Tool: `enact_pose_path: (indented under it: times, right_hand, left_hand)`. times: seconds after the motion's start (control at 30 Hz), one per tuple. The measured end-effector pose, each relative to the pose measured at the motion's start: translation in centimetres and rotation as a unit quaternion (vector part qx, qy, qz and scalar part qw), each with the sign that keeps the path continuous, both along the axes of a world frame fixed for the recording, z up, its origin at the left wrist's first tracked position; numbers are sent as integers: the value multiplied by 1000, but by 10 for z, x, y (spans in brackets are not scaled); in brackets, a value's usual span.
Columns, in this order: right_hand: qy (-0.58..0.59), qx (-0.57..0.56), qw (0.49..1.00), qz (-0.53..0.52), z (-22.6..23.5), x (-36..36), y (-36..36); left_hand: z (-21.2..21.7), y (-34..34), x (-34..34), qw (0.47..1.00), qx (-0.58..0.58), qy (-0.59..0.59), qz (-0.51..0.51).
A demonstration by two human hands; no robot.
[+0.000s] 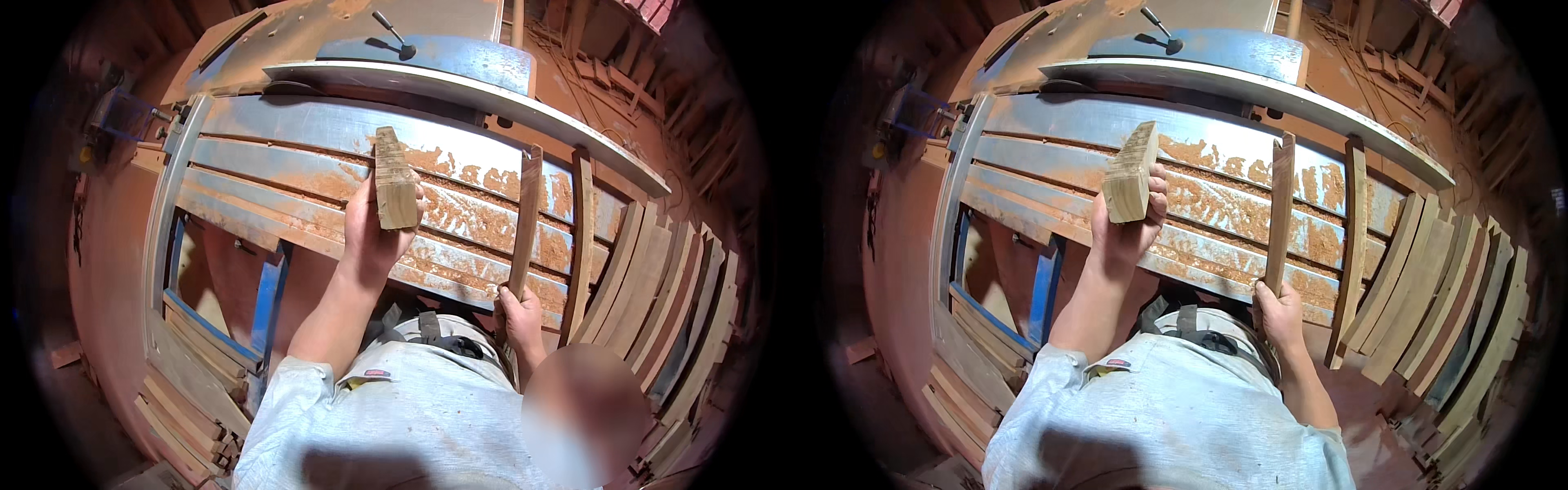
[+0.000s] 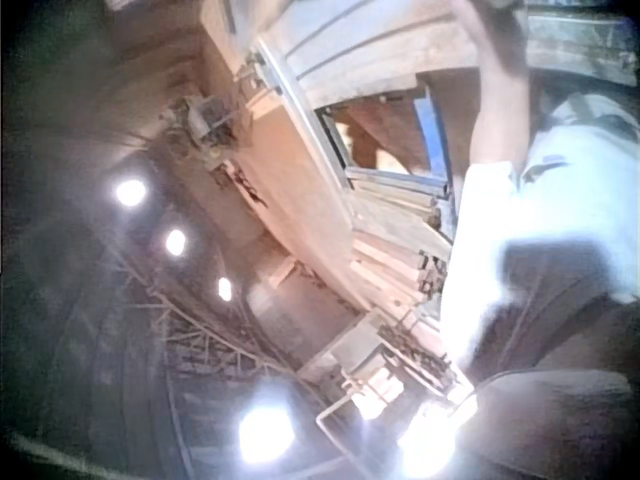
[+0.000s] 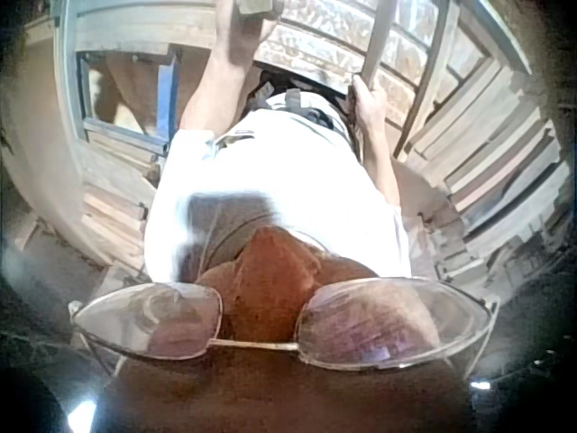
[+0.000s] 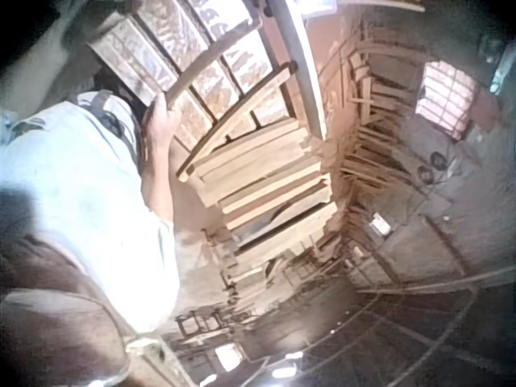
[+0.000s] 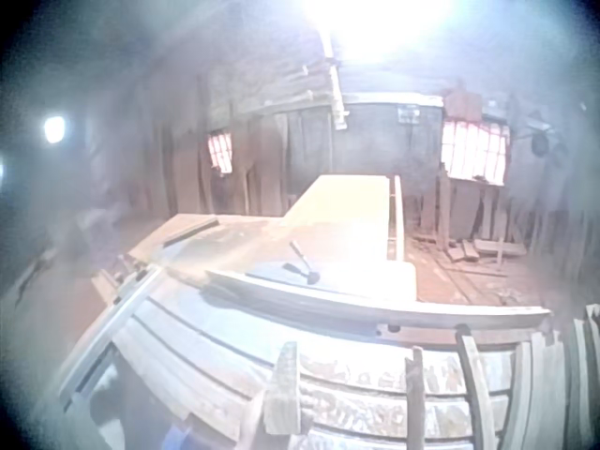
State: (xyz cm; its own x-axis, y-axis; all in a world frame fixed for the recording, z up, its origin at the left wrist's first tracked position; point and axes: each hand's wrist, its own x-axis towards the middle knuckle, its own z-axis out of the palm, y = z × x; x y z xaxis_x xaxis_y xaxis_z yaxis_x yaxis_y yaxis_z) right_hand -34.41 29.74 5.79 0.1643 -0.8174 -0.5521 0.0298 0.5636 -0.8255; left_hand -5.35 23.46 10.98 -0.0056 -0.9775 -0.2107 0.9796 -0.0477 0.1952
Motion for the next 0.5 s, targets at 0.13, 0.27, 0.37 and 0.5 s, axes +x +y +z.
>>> enact_pose_path:
  times: [0.13, 0.27, 0.37, 0.5]
  right_hand:
    - [-2, -14, 1000, 7, -3, -7, -2]
    - [-11, -21, 1000, 11, -21, -22, -3]
    - [-8, -9, 1000, 3, -20, -26, -6]
    - [-14, 0, 1000, -11, -19, -32, -10]
  left_hand:
    - [-8, -6, -1, 1000, -28, 9, -2]
    - [6, -16, -13, 996, 75, -17, 41]
    - [23, -22, -22, 993, 91, -62, 42]
    - [19, -26, -27, 989, 106, -99, 39]
